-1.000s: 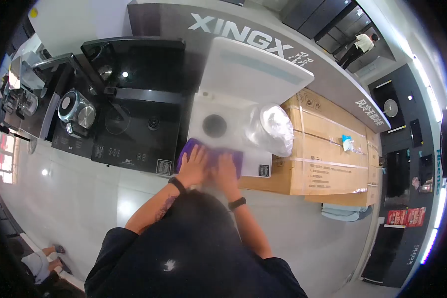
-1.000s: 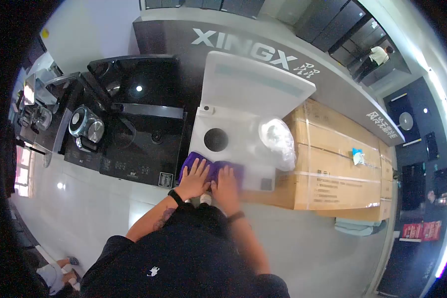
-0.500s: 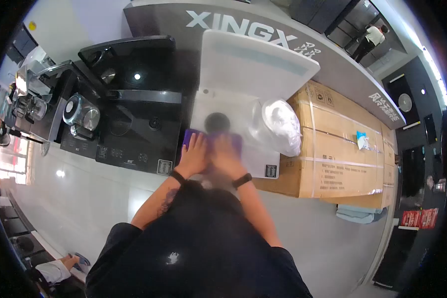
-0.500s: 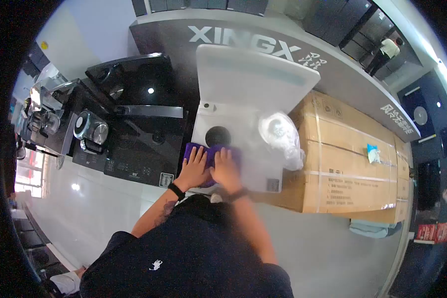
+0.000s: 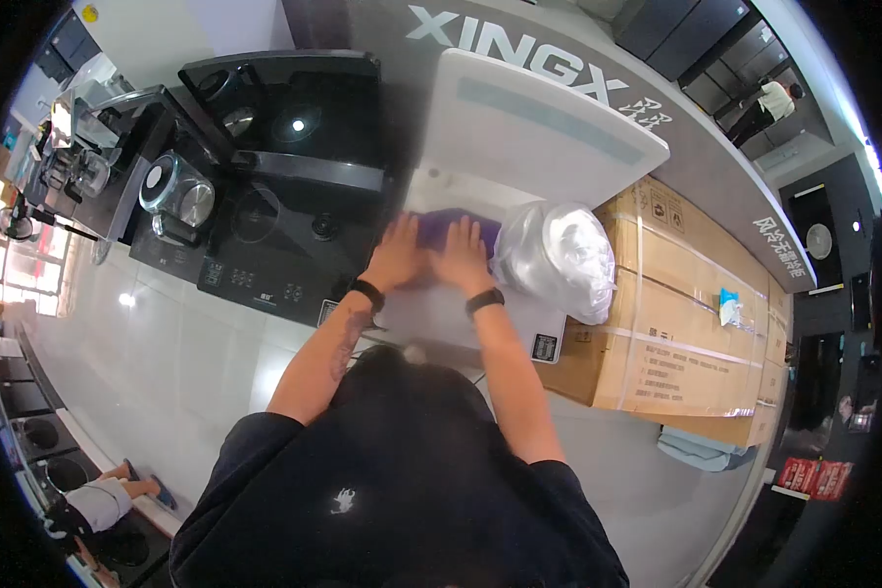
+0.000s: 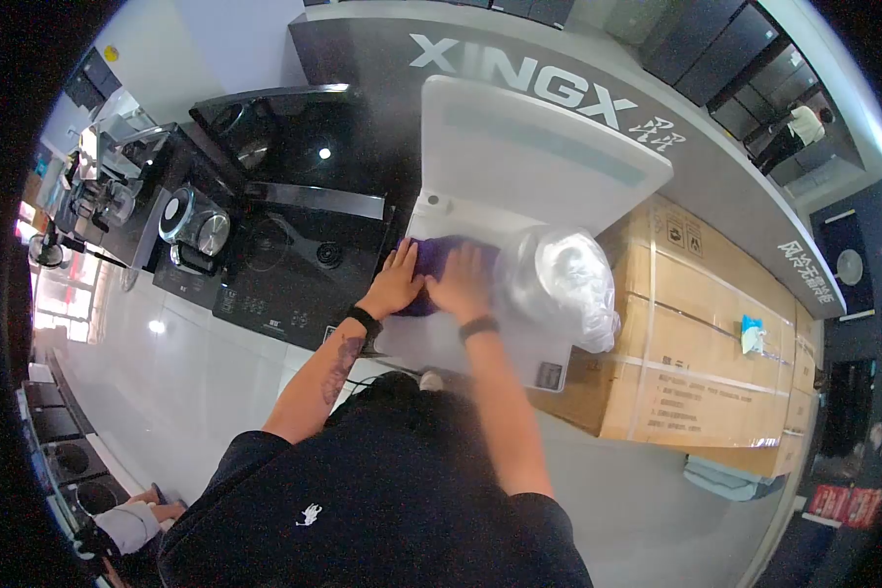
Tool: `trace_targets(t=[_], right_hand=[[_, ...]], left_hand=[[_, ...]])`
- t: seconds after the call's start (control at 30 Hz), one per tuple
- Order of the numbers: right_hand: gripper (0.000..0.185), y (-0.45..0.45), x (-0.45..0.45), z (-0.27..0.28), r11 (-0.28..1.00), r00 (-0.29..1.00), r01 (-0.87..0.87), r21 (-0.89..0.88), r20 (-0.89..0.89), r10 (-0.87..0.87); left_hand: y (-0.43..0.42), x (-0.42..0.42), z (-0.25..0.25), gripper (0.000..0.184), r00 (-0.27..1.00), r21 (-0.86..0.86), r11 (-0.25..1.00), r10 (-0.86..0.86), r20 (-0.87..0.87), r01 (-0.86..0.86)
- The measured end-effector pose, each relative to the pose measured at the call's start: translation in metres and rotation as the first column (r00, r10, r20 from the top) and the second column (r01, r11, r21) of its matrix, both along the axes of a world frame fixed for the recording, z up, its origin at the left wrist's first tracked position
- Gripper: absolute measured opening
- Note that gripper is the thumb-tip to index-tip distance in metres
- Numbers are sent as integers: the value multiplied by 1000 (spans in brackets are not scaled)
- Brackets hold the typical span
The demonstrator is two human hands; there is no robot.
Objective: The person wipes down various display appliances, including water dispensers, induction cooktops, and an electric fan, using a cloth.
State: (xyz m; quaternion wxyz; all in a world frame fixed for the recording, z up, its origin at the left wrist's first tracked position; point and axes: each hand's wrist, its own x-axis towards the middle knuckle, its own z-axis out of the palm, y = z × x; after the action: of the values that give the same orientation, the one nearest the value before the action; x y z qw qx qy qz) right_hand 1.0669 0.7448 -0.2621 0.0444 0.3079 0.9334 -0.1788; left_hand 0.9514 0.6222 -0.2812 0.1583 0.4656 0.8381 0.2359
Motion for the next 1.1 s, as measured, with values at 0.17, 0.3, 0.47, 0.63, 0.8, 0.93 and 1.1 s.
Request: trace_targets(t=[0.17,0.3,0.47,0.63,0.8,0.93,1.1], right_hand=[[89,5,-7,14,999,996,-6,-46,84,9],[88,10,-13,-3,999,998,42,-21,-40,-43],[85,9,-14,3,994,995,83,65,-63,-79],[87,1,-5,-12,990,987,59,126,-154,-39],[84,-7,10,-8,984,980,16,178,-199,20],[82,-17,25,-17,977,972,-34,212,-221,82],[81,-47,54,2,992,978,-79,96,-187,96]], left_hand=[[7,-3,-4,76,998,-79,996,37,41,-33],[28,-8,14,80,986,-213,970,139,94,-116],[43,-25,-2,83,924,-167,971,217,316,-171],[18,-6,54,63,952,-173,983,109,287,-60],[-2,-7,-12,58,941,18,976,205,269,-218],[-21,-2,-18,36,963,50,981,172,206,-186],[-33,-9,-42,29,998,-40,999,-10,-68,7]])
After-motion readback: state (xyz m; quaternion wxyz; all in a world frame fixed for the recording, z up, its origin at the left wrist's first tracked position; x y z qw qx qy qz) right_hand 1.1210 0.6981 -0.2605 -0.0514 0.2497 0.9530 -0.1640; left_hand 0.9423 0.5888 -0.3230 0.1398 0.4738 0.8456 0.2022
